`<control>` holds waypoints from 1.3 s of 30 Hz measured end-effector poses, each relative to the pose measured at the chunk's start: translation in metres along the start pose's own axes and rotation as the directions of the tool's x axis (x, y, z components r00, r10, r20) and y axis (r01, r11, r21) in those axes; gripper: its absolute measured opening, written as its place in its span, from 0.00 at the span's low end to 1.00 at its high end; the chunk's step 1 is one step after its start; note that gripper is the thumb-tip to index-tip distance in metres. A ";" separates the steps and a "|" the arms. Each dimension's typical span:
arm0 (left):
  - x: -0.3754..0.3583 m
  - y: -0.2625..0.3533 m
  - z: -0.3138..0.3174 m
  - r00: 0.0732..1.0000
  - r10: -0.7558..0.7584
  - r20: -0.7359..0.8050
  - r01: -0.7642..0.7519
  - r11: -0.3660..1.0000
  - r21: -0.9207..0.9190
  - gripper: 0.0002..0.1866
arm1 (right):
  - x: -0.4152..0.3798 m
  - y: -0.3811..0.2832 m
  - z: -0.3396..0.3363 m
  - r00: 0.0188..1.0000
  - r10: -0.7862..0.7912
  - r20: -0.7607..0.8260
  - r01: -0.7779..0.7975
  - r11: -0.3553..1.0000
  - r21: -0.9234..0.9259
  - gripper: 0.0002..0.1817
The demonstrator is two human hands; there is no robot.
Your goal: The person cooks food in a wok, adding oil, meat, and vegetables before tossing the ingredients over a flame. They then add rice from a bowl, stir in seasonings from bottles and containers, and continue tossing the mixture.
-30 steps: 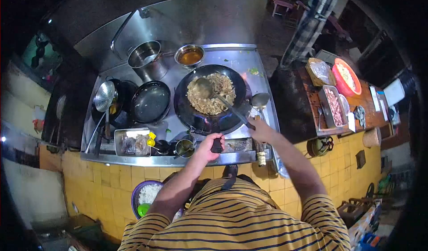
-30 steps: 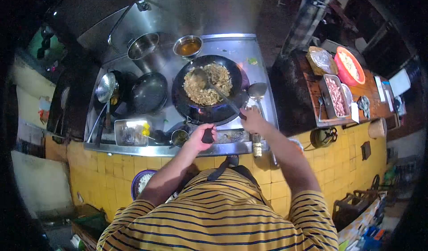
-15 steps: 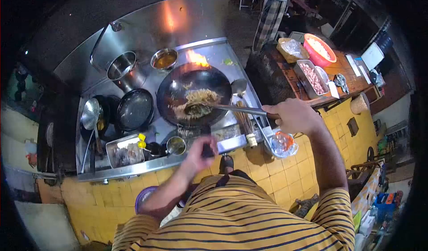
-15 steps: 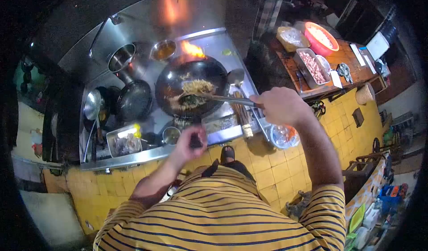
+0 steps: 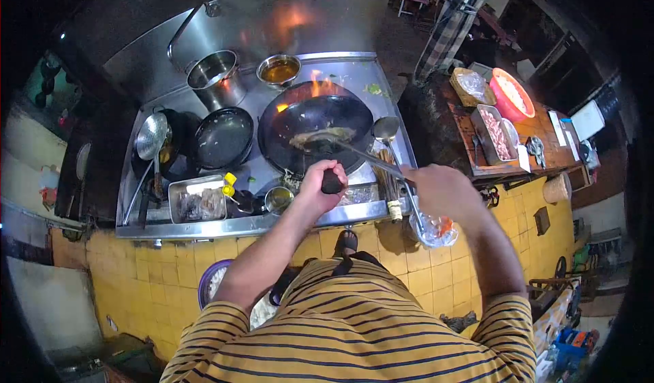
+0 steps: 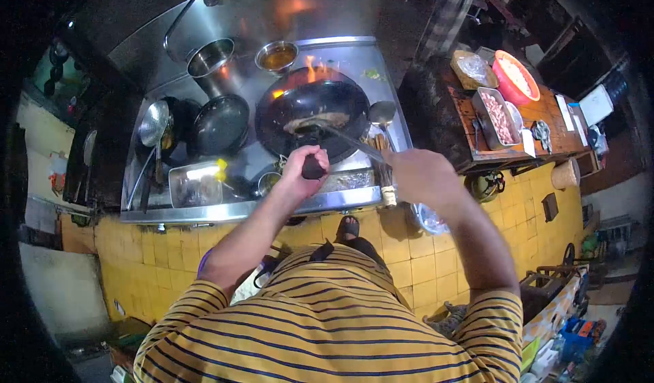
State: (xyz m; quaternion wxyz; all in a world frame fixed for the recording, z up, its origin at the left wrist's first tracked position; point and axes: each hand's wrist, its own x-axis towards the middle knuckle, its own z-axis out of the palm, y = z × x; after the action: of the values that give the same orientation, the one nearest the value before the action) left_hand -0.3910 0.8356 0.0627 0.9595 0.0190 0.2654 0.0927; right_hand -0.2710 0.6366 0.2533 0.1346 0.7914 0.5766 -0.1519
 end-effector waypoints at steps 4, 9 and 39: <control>-0.064 -0.062 -0.066 0.998 -0.066 0.011 0.060 0.963 0.263 0.02 | 0.036 0.008 0.042 0.991 0.130 -0.033 -0.129 0.991 0.031 0.31; -0.038 -0.035 -0.027 0.982 -0.164 -0.091 0.170 0.984 0.059 0.03 | -0.004 0.024 -0.010 0.998 0.034 0.045 -0.036 0.998 0.050 0.31; 0.060 -0.007 -0.084 0.989 0.105 -0.105 -0.095 0.991 0.094 0.07 | 0.207 0.082 0.123 0.990 0.096 0.107 -0.143 0.558 0.817 0.19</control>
State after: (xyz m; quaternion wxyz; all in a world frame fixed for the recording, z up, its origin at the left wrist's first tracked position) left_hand -0.3822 0.8395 -0.0402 0.9358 0.0698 0.3202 0.1298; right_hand -0.1432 0.7444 0.0617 -0.2245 0.7960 0.3813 -0.4131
